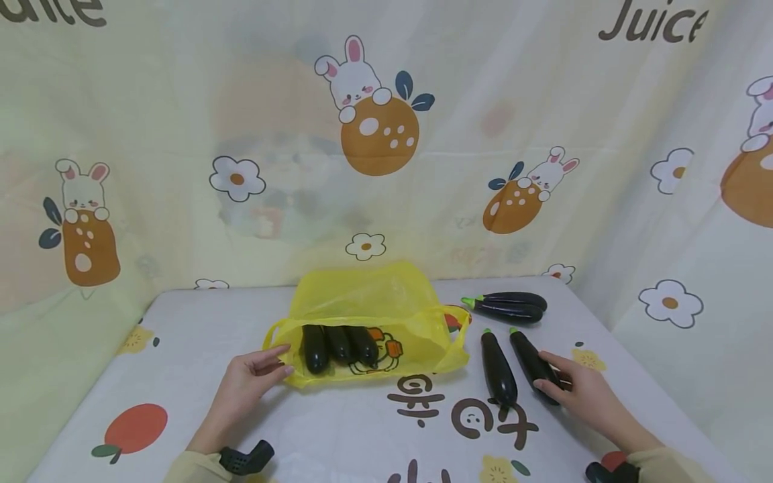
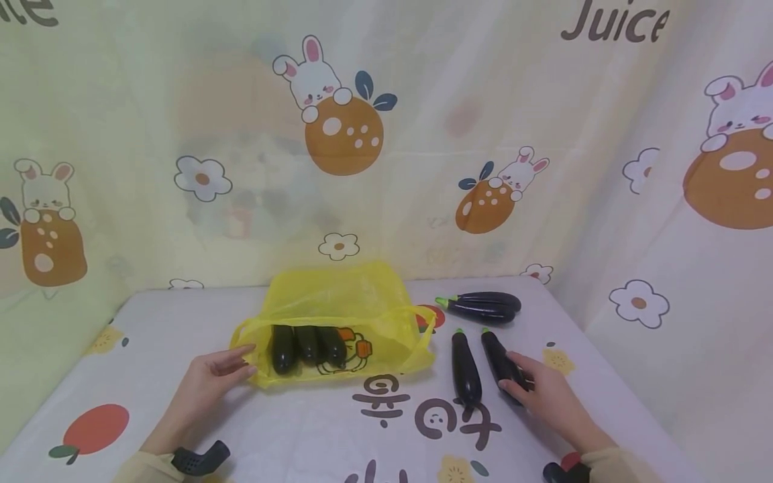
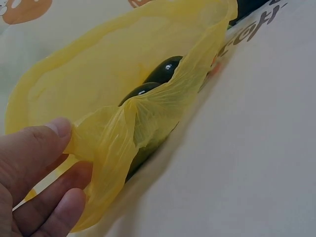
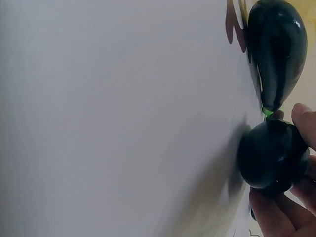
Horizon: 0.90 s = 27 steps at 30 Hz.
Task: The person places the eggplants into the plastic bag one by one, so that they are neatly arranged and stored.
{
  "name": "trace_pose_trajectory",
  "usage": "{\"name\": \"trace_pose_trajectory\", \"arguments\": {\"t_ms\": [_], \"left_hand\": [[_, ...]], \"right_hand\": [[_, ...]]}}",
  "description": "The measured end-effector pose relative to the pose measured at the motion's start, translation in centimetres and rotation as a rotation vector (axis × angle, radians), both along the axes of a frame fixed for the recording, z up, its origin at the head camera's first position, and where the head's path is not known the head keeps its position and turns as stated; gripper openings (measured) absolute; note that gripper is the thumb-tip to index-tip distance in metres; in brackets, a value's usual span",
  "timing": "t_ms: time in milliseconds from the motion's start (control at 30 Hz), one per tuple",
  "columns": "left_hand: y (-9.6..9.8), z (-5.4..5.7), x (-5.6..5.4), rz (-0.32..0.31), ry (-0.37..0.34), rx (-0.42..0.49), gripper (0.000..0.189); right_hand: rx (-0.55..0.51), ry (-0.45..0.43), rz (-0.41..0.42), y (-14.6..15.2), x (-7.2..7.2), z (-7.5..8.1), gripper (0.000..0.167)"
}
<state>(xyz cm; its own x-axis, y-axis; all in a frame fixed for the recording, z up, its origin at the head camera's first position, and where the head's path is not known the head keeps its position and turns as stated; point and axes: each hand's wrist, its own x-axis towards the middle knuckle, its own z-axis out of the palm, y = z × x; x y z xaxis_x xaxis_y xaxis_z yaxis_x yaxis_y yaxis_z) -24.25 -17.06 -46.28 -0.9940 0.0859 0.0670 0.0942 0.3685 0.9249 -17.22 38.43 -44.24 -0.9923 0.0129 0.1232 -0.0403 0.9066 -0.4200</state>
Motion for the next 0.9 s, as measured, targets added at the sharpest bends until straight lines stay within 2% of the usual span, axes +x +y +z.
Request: {"name": "trace_pose_trajectory", "arguments": {"t_ms": [300,567,900], "left_hand": [[0.0,0.0,0.0,0.009,-0.008,0.008,0.044],[0.0,0.1,0.0,0.011,0.004,-0.005,0.044],[0.1,0.0,0.0,0.009,0.007,-0.012,0.044]], "right_hand": [[0.014,0.023,-0.013,0.1,0.0,-0.1,0.060],[0.030,0.041,-0.037,0.5,0.4,1.2,0.057],[-0.076,0.082,0.071,1.2,1.3,3.8,0.056]]}}
